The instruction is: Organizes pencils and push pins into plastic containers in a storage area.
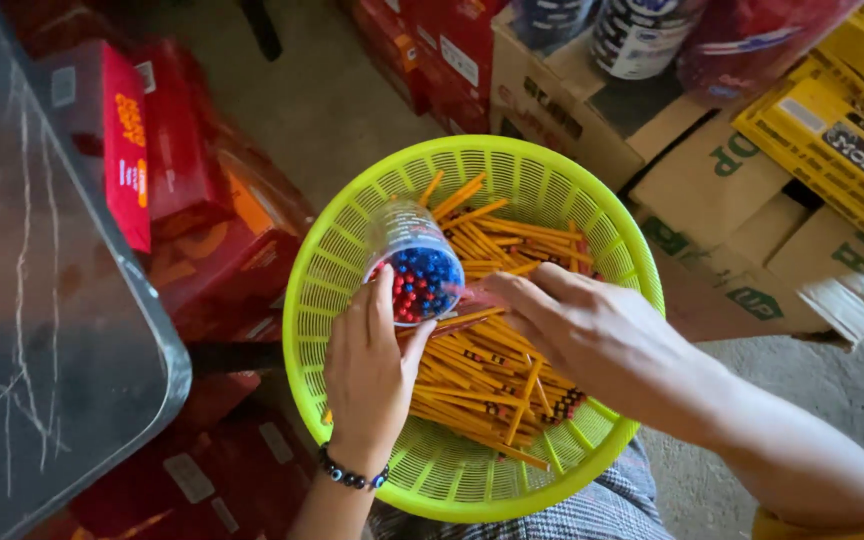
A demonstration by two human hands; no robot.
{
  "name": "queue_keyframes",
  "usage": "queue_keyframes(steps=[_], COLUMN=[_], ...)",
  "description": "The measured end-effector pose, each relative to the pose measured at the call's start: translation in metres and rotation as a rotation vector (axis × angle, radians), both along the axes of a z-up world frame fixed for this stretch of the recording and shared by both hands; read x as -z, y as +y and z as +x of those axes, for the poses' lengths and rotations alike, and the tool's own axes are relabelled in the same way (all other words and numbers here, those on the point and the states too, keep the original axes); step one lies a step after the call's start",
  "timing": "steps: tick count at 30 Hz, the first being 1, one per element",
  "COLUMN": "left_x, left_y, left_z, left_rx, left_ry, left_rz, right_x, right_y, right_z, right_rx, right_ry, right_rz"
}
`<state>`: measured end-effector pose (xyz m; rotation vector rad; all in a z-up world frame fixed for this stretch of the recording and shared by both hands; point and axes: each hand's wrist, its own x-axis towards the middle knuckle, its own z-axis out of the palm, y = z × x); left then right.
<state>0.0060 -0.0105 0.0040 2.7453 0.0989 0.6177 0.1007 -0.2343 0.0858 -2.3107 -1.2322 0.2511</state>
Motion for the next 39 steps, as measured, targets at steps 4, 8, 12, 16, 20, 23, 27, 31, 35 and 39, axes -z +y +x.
queue_keyframes(steps=[4,8,12,16,20,23,27,31,35,39], left_x=[0.000,0.000,0.004,0.002,0.002,0.003,0.000,0.000,0.002,0.003], left_y=[-0.005,-0.009,-0.009,-0.009,-0.004,0.000,0.005,0.006,0.008,0.011], left_z=[0.005,0.007,0.004,0.002,0.000,-0.004,-0.007,-0.006,-0.007,-0.007], left_rx=[0.019,-0.007,-0.010,-0.007,0.011,0.009,0.056,0.051,0.042,0.052], left_ry=[-0.001,0.021,0.026,0.002,-0.043,-0.034,-0.031,-0.036,-0.027,-0.011], left_rz=[0.041,0.058,0.009,0.049,0.035,-0.015,-0.035,-0.025,-0.007,-0.022], right_x=[-0.001,0.001,0.008,0.010,0.013,0.009,0.024,0.035,0.042,0.041], right_y=[0.011,0.023,0.038,0.056,0.065,0.067,0.067,0.070,0.077,0.086], right_z=[-0.003,-0.003,0.001,0.003,0.004,0.001,0.004,0.014,0.025,0.030], right_rx=[-0.014,-0.070,-0.076,-0.060,-0.129,-0.158,-0.118,-0.126,-0.169,-0.209], right_ry=[-0.027,-0.169,-0.269,-0.272,-0.246,-0.040,-0.027,-0.132,-0.151,-0.163], right_rz=[0.068,0.167,0.114,0.020,0.192,0.290,0.328,0.284,0.240,0.247])
